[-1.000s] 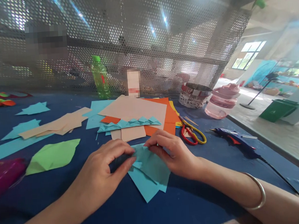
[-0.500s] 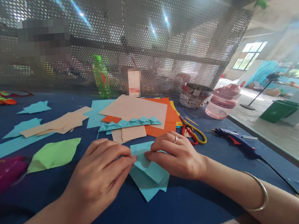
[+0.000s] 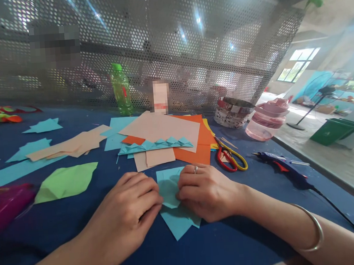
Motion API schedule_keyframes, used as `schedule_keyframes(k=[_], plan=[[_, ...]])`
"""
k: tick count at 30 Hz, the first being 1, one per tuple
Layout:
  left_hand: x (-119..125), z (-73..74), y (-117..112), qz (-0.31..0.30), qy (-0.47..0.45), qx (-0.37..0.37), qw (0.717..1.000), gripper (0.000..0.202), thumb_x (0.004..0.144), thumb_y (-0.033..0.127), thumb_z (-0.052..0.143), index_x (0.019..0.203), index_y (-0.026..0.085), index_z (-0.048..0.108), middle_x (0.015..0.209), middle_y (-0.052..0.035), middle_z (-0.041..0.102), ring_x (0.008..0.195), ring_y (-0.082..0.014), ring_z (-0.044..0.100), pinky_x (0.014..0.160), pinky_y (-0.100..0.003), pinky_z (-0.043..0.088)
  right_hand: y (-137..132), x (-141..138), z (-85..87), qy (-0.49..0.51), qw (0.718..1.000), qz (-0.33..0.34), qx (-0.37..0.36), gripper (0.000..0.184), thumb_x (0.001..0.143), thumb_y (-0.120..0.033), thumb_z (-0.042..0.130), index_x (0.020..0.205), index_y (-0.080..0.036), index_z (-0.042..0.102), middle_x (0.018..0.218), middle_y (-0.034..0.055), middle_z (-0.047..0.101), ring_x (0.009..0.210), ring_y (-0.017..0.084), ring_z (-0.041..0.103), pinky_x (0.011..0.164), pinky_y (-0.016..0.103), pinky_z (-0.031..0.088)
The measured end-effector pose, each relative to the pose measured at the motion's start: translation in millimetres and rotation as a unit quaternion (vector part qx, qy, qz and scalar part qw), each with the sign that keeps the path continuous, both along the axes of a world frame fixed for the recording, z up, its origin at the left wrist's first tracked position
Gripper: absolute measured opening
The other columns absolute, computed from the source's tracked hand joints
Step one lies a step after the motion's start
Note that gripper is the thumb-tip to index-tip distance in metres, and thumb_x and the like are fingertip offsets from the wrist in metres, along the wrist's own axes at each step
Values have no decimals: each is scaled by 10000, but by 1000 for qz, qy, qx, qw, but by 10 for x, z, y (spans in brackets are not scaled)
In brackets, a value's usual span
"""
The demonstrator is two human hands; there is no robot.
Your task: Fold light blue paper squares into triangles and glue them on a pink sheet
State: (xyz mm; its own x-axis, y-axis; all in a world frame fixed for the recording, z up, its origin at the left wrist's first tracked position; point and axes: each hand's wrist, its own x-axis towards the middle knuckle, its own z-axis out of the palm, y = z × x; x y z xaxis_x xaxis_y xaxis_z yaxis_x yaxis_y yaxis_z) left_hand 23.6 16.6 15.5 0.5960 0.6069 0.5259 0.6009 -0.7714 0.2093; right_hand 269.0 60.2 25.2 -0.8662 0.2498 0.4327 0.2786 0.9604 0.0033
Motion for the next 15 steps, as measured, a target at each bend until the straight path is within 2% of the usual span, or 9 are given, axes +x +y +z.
schedule_keyframes(k=[4, 8, 12, 15], plan=[[-5, -40, 35, 5, -20, -29, 999, 212, 1004, 147, 527, 856, 227, 655, 858, 6, 657, 834, -174, 591, 806, -352, 405, 8, -3, -8, 21, 998, -9, -51, 167, 926, -168, 562, 790, -187, 658, 816, 63, 680, 778, 190, 589, 697, 318, 505], [-24, -86, 66, 30, -43, -71, 996, 186, 1018, 233, 562, 856, 246, 653, 848, 28, 661, 818, -168, 600, 774, -336, 404, -2, -11, -11, 40, 990, -37, -128, 141, 930, -177, 629, 796, -189, 674, 803, 42, 676, 781, 173, 601, 726, 296, 497], [-28, -122, 92, 57, -52, -100, 992, 255, 1036, 330, 539, 813, 241, 623, 805, 36, 648, 766, -164, 585, 754, -334, 396, 6, -28, -42, 83, 966, -82, -232, 228, 963, -264, 699, 755, -172, 685, 739, 12, 661, 752, 144, 597, 719, 262, 467], [0, -129, 116, 83, -57, -117, 988, 300, 1024, 367, 529, 767, 239, 613, 761, 34, 627, 735, -173, 565, 738, -341, 385, 20, -48, -57, 89, 937, -154, -300, 266, 946, -315, 739, 733, -166, 680, 715, -9, 646, 719, 121, 576, 678, 236, 428]])
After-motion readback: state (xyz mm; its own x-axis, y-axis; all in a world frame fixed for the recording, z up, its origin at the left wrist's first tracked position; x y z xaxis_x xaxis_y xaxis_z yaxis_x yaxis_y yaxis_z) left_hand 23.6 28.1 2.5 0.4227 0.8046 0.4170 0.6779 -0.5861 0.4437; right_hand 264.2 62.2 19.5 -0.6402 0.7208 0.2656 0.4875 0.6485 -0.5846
